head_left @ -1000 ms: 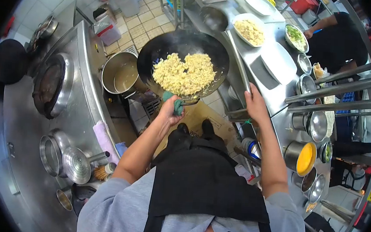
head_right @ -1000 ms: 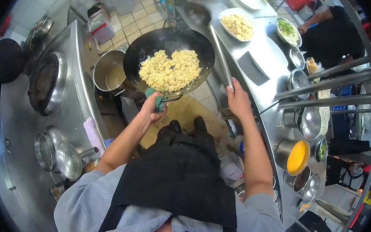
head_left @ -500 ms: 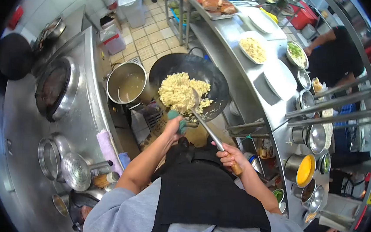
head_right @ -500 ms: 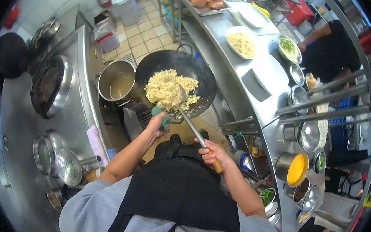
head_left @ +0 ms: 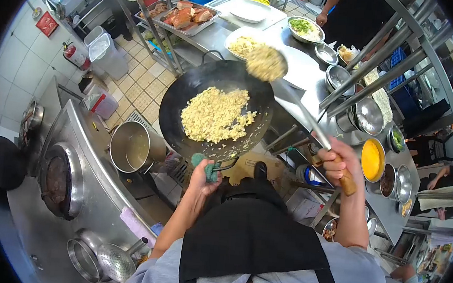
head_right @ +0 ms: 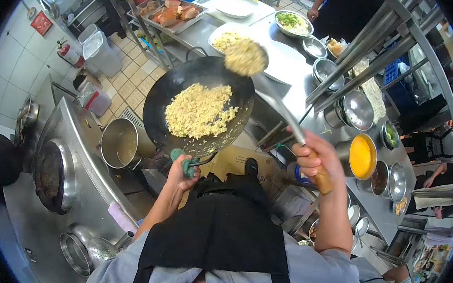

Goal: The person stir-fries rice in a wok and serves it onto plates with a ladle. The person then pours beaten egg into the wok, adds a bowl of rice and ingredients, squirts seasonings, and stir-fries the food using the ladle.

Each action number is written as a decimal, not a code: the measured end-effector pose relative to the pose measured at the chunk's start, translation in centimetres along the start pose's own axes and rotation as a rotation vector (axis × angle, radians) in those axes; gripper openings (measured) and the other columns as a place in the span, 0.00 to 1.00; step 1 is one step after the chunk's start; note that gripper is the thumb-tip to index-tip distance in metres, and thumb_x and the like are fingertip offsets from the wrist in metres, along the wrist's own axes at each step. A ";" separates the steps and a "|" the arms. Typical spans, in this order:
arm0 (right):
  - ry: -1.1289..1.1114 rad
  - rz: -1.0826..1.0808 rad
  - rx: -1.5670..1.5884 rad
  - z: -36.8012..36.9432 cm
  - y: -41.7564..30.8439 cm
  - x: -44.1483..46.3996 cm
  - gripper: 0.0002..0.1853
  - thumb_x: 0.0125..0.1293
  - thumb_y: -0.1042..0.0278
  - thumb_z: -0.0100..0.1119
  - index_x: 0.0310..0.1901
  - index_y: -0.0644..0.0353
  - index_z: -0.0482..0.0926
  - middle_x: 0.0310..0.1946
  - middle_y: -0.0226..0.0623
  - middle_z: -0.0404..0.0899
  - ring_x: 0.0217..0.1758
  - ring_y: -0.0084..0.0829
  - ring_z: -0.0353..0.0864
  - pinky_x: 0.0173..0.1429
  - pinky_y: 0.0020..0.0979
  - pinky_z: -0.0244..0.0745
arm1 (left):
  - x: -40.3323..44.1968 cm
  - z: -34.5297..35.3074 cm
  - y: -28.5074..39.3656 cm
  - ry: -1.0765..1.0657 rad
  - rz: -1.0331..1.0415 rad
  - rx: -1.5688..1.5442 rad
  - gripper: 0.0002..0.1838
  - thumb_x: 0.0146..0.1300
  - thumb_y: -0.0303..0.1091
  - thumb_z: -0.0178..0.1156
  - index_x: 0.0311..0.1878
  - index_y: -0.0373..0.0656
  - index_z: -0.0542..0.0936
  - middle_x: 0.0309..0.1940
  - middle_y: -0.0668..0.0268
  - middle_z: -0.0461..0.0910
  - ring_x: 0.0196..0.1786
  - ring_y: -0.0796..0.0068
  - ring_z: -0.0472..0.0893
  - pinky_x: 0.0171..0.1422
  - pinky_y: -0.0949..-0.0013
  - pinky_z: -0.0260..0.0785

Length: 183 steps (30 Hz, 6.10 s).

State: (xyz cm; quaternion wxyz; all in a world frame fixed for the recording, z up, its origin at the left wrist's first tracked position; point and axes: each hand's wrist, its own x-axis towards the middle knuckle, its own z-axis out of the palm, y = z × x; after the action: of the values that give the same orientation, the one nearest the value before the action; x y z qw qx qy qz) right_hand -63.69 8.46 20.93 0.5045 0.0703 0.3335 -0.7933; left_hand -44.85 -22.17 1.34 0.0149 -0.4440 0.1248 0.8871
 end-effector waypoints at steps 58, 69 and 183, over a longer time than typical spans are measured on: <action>-0.031 0.562 -0.026 -5.0 14.3 8.6 0.14 0.75 0.69 0.45 0.59 0.57 0.67 0.28 0.27 0.65 0.20 0.12 0.63 0.21 0.18 0.63 | 2.1 -6.8 -2.7 0.161 0.040 -0.040 0.09 0.64 0.42 0.56 0.36 0.48 0.73 0.25 0.68 0.73 0.24 0.74 0.74 0.25 0.68 0.66; 0.066 0.024 -0.015 -0.8 3.6 -1.5 0.20 0.75 0.67 0.44 0.66 0.59 0.63 0.25 0.25 0.63 0.16 0.08 0.59 0.15 0.13 0.56 | -0.4 -0.5 -0.8 -0.020 0.038 0.094 0.07 0.63 0.41 0.56 0.39 0.50 0.72 0.27 0.66 0.73 0.25 0.72 0.73 0.26 0.70 0.64; 0.468 -0.500 -1.336 -1.4 7.5 14.7 0.34 0.69 0.63 0.53 0.74 0.55 0.52 0.29 0.46 0.80 0.27 0.41 0.83 0.37 0.40 0.76 | 0.4 -8.0 0.2 0.198 0.226 0.137 0.11 0.58 0.36 0.61 0.40 0.44 0.73 0.27 0.63 0.74 0.27 0.66 0.75 0.25 0.63 0.66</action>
State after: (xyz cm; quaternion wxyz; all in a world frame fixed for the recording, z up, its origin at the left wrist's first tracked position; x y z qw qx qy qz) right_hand -64.72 -3.83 9.83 0.1606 -0.1620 0.8487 -0.4771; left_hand -38.82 -24.28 -3.56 -0.0670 -0.5104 0.2352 0.8244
